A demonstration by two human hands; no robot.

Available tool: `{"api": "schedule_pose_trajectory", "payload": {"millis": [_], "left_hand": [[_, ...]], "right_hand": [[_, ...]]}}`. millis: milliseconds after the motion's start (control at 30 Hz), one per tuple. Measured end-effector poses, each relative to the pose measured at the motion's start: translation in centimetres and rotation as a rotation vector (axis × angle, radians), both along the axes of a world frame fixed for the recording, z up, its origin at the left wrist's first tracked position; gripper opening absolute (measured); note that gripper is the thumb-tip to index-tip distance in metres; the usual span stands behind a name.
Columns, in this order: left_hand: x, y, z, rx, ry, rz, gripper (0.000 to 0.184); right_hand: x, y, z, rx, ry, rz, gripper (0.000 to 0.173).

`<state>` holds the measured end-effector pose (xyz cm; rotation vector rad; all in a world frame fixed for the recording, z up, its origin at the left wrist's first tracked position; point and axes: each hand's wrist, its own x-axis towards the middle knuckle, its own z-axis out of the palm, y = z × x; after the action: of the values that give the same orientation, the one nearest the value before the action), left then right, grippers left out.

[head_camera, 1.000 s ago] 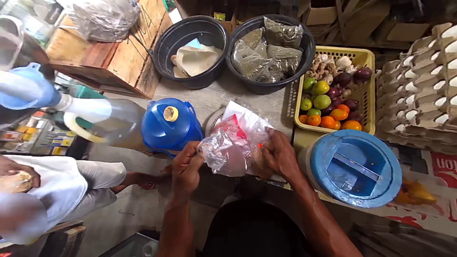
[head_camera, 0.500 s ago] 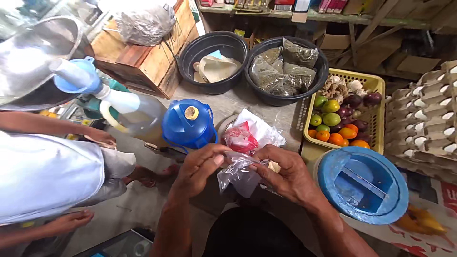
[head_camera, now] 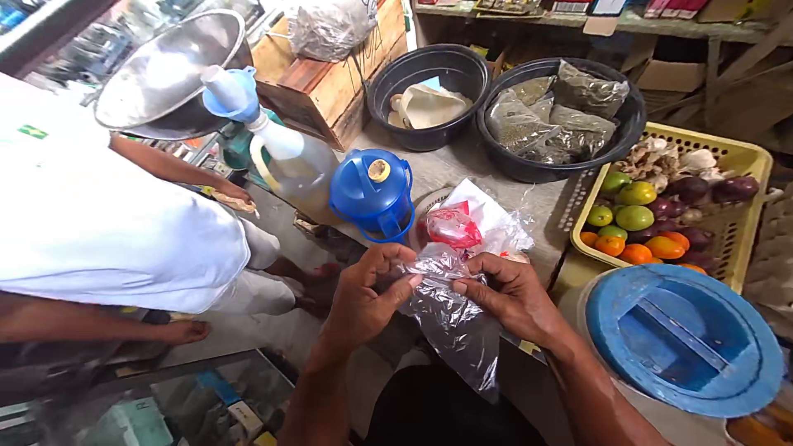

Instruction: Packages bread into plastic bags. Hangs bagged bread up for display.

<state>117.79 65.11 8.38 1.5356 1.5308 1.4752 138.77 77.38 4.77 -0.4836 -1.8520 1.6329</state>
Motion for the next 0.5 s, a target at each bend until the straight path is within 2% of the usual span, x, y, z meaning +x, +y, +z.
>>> {"api": "schedule_pose_trajectory", "payload": {"millis": [100,167,333,500], "left_hand": [[-0.5,-0.8,0.1,-0.027,-0.014,-0.095,0.048],[-0.8,-1.2,0.3,-0.046,-0.007,-0.097,0.052],[-2.8,-2.1,0.8,-0.119,0.002,-0.052,0.028],[-5.4,-4.3,1.0,-0.114,0.026,-0.065,0.029]], "right_hand": [[-0.3,-0.7,0.1,-0.02,-0.006,0.01,0.008],[-0.6,-1.0,0.5,-0.012,-0.011,0.028,0.008],[-2.2,-2.0,1.2,0.052,0.003,0.043,0.009],[-4.1,-3.7,1.0,0.087,0.051,0.054,0.015]]}}
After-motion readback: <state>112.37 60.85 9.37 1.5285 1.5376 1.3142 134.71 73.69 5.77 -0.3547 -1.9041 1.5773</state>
